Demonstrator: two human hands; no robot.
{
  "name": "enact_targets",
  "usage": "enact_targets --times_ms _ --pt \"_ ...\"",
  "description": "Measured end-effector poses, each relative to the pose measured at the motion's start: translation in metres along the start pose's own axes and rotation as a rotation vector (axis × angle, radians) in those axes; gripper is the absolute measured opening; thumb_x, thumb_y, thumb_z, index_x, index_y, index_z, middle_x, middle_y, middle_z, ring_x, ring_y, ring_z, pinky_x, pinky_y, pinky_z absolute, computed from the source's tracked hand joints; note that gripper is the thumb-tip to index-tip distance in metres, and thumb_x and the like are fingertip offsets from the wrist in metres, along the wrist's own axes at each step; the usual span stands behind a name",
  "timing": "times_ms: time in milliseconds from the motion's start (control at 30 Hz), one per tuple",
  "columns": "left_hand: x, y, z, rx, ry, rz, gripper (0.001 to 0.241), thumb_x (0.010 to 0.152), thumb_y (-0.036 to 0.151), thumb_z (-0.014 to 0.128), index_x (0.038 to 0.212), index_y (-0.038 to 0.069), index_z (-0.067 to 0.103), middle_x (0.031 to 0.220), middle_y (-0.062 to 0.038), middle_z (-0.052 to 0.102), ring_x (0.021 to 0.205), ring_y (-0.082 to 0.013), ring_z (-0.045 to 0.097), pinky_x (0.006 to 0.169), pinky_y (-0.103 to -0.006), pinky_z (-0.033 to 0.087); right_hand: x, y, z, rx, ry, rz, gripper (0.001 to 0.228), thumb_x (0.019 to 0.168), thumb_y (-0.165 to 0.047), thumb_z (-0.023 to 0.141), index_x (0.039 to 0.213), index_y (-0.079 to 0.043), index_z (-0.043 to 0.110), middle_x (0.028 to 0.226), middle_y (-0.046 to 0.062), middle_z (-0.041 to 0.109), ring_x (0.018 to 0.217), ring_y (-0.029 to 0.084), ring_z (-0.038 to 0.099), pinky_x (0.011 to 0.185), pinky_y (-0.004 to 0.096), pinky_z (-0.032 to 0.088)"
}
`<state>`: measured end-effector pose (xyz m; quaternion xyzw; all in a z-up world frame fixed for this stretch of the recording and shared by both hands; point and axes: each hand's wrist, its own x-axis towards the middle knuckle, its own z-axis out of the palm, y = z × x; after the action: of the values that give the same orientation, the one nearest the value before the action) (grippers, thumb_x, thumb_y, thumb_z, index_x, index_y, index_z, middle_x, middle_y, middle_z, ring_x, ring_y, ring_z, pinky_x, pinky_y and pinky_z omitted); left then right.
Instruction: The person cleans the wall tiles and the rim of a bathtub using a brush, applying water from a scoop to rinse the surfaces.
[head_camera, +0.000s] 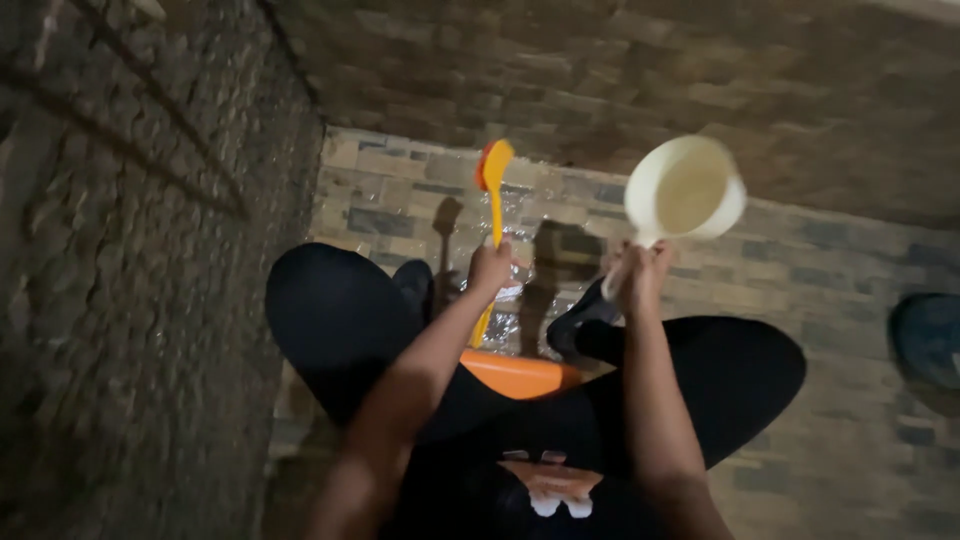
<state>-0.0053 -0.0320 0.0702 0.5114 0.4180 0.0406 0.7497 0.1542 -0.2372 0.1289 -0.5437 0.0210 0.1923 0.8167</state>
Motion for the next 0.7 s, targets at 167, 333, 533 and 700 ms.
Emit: enact_targets --times_ms 167,333,533,700 --pt "-0.056 0.072 0.026 0.058 -0.145 0.231 0.044 0.105 0.036 0.043 0.136 0.006 0.051 0.075 -0.008 0.075 0.043 -0.0172 0.059 0.042 -0.0291 0.055 -0.017 -0.087 0.053 -0.270 0.027 0.017 0.023 0.111 -0.025 0.046 0.129 -0.019 0.034 0.064 0.003 0.045 0.043 0.012 0.040 0.036 0.027 0.033" --pt "-0.084 0.149 0.056 0.000 -0.256 0.371 0.041 0.108 0.035 0.044 0.132 0.004 0.054 0.079 -0.007 0.073 0.045 -0.0125 0.057 0.042 -0.0277 0.050 -0.006 -0.206 0.129 -0.444 -0.191 -0.359 0.035 0.113 -0.024 0.047 0.140 -0.019 0.025 0.062 0.006 0.045 0.042 0.015 0.041 0.036 0.029 0.035" --pt "-0.061 0.277 0.084 -0.153 -0.468 0.561 0.039 0.114 0.032 0.041 0.135 0.002 0.053 0.085 -0.005 0.067 0.062 -0.0023 0.057 0.057 -0.0244 0.057 0.150 -0.300 0.211 -0.521 -0.293 -0.381 0.033 0.117 -0.025 0.050 0.134 -0.011 0.027 0.068 0.005 0.049 0.045 0.016 0.046 0.038 0.031 0.036" --pt "0.004 0.387 0.093 -0.183 -0.456 0.560 0.040 0.110 0.033 0.037 0.134 0.004 0.051 0.082 -0.006 0.068 0.045 -0.0033 0.043 0.051 -0.0233 0.054 0.394 -0.292 0.266 -1.306 -0.092 -0.531 0.021 0.105 -0.024 0.056 0.109 -0.003 0.055 0.075 0.014 0.062 0.057 0.023 0.058 0.050 0.038 0.048"
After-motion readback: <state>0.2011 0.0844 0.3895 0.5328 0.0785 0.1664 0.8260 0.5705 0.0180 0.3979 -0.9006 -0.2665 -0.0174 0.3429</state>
